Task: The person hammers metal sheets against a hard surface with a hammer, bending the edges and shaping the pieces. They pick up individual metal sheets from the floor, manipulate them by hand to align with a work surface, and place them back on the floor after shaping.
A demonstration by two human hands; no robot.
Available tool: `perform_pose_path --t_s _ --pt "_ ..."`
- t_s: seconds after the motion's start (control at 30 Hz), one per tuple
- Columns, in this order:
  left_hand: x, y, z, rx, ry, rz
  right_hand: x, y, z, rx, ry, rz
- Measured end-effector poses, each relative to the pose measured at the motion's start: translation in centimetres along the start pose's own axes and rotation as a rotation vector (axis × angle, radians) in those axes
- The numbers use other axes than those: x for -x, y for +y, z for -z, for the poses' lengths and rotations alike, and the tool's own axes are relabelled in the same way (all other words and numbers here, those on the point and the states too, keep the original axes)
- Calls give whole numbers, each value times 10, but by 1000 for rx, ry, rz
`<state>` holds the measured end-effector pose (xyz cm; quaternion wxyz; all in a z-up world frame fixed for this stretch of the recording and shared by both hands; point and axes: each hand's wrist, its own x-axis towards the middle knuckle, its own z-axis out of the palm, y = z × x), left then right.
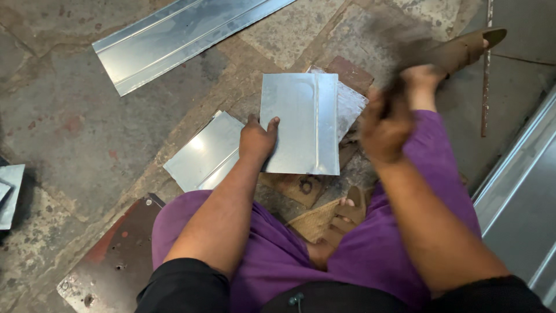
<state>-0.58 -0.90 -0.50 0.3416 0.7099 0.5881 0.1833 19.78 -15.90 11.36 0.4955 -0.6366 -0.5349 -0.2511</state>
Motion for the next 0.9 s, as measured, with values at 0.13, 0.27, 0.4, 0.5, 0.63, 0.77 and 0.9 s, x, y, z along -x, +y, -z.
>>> perform_pose_path --t_s 0.13,0.27,0.4,0.5,0.63,0.77,0.9 --pt "1 -1 -2 39 14 10 26 9 -9 7 -672 -317" --pt "1 -4 -3 40 73 -51 -18 1 14 -135 -362 -187" --pt "1 -6 -4 62 40 -13 -69 -12 52 -351 -182 -224" --pt "1 -5 -5 45 39 -14 -70 -10 55 -403 -16 -66" --pt "-1 -5 -5 15 39 -13 -6 -8 19 -249 68 -125" --pt "2 -4 -5 59 56 -21 32 3 0 -139 -596 -213" --pt "4 -10 -3 112 94 -31 -2 5 20 -34 -460 -239"
